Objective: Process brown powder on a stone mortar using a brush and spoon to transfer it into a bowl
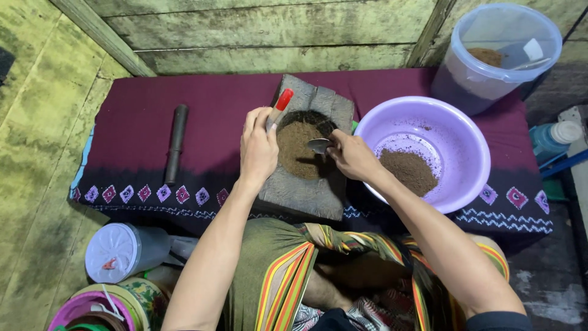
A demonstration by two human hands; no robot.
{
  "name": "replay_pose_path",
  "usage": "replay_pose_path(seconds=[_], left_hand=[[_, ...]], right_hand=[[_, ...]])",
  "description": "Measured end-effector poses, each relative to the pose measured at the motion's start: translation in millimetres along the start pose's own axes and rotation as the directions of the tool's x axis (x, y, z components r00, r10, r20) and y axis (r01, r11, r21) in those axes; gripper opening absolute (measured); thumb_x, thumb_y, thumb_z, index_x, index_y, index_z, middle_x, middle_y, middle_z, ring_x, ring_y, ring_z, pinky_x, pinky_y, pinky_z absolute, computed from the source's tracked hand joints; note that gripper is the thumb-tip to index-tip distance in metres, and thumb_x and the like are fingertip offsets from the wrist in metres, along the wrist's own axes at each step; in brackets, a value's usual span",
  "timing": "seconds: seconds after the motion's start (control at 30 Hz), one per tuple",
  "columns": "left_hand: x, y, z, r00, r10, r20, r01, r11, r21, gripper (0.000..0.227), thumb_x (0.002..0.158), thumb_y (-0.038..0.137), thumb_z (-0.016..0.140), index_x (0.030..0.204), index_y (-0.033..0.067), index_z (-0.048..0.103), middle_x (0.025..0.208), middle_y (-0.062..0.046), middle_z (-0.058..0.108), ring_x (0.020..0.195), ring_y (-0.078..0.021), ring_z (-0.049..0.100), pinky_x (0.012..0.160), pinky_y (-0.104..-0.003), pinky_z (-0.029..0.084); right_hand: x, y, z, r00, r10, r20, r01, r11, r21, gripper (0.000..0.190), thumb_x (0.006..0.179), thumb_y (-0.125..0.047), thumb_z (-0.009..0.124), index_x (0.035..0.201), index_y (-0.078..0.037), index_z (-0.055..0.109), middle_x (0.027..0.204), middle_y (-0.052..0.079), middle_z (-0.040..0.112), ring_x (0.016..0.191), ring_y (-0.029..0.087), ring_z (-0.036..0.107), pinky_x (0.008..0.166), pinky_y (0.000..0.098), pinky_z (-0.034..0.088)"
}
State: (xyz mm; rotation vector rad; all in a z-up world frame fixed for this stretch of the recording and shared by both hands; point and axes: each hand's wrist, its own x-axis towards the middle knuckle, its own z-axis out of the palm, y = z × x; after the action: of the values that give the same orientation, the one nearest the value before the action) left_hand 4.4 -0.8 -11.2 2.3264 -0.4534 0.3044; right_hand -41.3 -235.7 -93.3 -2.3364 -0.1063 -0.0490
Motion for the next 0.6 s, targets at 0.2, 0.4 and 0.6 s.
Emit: replay_pose_path(seconds=[0.2, 0.4, 0.6], left_hand=[[2.4, -8.4, 3.1, 0.999, -0.011, 0.050, 0.009, 0.999, 0.032, 0.029, 0.102, 0.009, 0.051, 0.129, 0.0178, 0.057, 0.130, -0.005, 0.053, 0.122, -0.0393, 0.057, 0.099, -0.061, 0.052], [4.2, -5.3, 4.7, 1.000, -0.008, 0.023, 0.007, 0.998, 0.065, 0.029, 0.101, 0.010, 0.052, 0.129, 0.0171, 0.057, 0.132, -0.005, 0.054, 0.122, -0.0405, 0.057, 0.098, -0.062, 0.051], [1.3, -1.5, -0.7, 1.000, -0.002, 0.006, 0.002, 0.999, 0.045, 0.029, 0.101, 0.010, 0.052, 0.129, 0.0169, 0.057, 0.132, -0.006, 0.054, 0.121, -0.0413, 0.058, 0.096, -0.063, 0.052]], right_hand=[[0.8, -6.8, 12.1, 0.999, 0.016, -0.048, -0.012, 0.997, 0.083, 0.019, 0.093, -0.007, 0.059, 0.110, 0.000, 0.064, 0.086, 0.025, 0.069, 0.091, 0.048, 0.071, 0.076, 0.0527, 0.056], [-1.5, -32.9, 5.1, 0.990, 0.047, -0.136, -0.036, 0.996, 0.083, 0.014, 0.094, -0.009, 0.063, 0.106, -0.003, 0.065, 0.085, 0.024, 0.071, 0.090, 0.048, 0.071, 0.074, 0.0541, 0.055], [6.2, -33.2, 28.5, 0.988, 0.037, -0.153, -0.040, 0.999, -0.012, 0.008, 0.093, -0.012, 0.063, 0.099, -0.007, 0.063, 0.085, 0.019, 0.070, 0.086, 0.044, 0.072, 0.073, 0.0529, 0.057]])
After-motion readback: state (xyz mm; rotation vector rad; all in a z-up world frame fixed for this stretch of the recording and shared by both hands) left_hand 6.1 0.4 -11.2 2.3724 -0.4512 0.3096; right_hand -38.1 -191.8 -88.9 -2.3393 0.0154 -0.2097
